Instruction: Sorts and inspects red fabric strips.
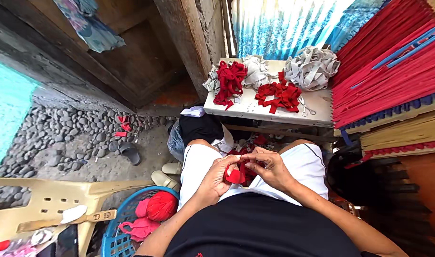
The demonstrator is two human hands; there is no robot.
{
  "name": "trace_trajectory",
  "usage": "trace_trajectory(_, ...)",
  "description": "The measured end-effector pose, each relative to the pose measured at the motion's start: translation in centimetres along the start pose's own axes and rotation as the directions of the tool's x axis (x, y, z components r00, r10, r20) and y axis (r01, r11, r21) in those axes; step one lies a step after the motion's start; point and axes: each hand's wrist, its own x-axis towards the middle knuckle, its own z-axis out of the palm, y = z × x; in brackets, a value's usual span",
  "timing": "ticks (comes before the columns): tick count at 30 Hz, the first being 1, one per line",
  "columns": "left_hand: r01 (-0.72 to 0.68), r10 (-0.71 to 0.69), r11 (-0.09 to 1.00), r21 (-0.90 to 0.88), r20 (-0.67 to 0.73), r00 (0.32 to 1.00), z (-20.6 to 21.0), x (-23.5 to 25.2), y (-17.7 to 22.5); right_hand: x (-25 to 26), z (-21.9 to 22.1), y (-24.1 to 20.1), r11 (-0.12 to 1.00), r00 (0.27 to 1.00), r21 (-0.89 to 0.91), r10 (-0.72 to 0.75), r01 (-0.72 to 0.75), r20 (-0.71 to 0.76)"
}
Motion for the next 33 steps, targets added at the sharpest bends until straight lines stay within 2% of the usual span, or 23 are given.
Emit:
trace_trajectory(6,0.013,-0.013,1.000,-0.008,-0.006,1.000,-0.1,0.1,-0.1,-0.1,0.1,0.2,1.000,1.000,0.013,0.025,-0.025,-0.005)
trace_trajectory(10,-0.003,0.002,0.999,0.043,0.014,1.000,-0.3,0.4,-0.3,0.0,0.0,0.0,0.992,0.995,0.072,0.101,-0.099,-0.014)
trace_trajectory(12,-0.098,0.093,0.987,0.130,0.046,0.995,-0.6,0.7,-0.6,0.0,-0.2,-0.1,0.971,0.984,0.160,0.181,-0.177,-0.009)
trace_trajectory(14,-0.238,0.203,0.931,0.275,0.150,0.968,-1.1,1.3,-0.8,0.1,-0.5,-0.3,0.931,0.967,0.273,0.254,-0.243,-0.007)
trace_trajectory(18,-0.365,0.231,0.840,0.401,0.346,0.910,-1.5,2.0,-1.2,0.2,-0.9,-0.7,0.824,0.928,0.459,0.373,-0.331,0.000)
trace_trajectory(21,-0.418,0.270,0.796,0.438,0.362,0.892,-1.7,2.4,-1.9,0.2,-1.0,-1.0,0.745,0.889,0.544,0.457,-0.387,0.006)
trace_trajectory(23,-0.458,0.319,0.754,0.470,0.347,0.882,-1.9,2.7,-2.3,0.1,-1.0,-0.8,0.746,0.881,0.541,0.472,-0.389,-0.018)
trace_trajectory(25,-0.506,0.357,0.675,0.537,0.363,0.861,-2.1,2.8,-2.3,0.0,-1.0,-0.3,0.826,0.904,0.445,0.421,-0.347,-0.078)
trace_trajectory(28,-0.592,0.410,0.507,0.626,0.429,0.805,-2.4,2.9,-2.4,-0.4,-1.0,0.8,0.975,0.956,0.071,0.222,-0.212,-0.193)
trace_trajectory(31,-0.672,0.444,0.330,0.663,0.519,0.730,-2.7,2.9,-2.4,-0.4,-1.1,1.1,0.958,0.981,-0.278,0.019,-0.074,-0.195)
trace_trajectory(33,-0.704,0.439,0.204,0.680,0.579,0.686,-3.0,3.1,-2.3,-0.4,-1.2,1.1,0.920,0.990,-0.389,-0.014,-0.042,-0.139)
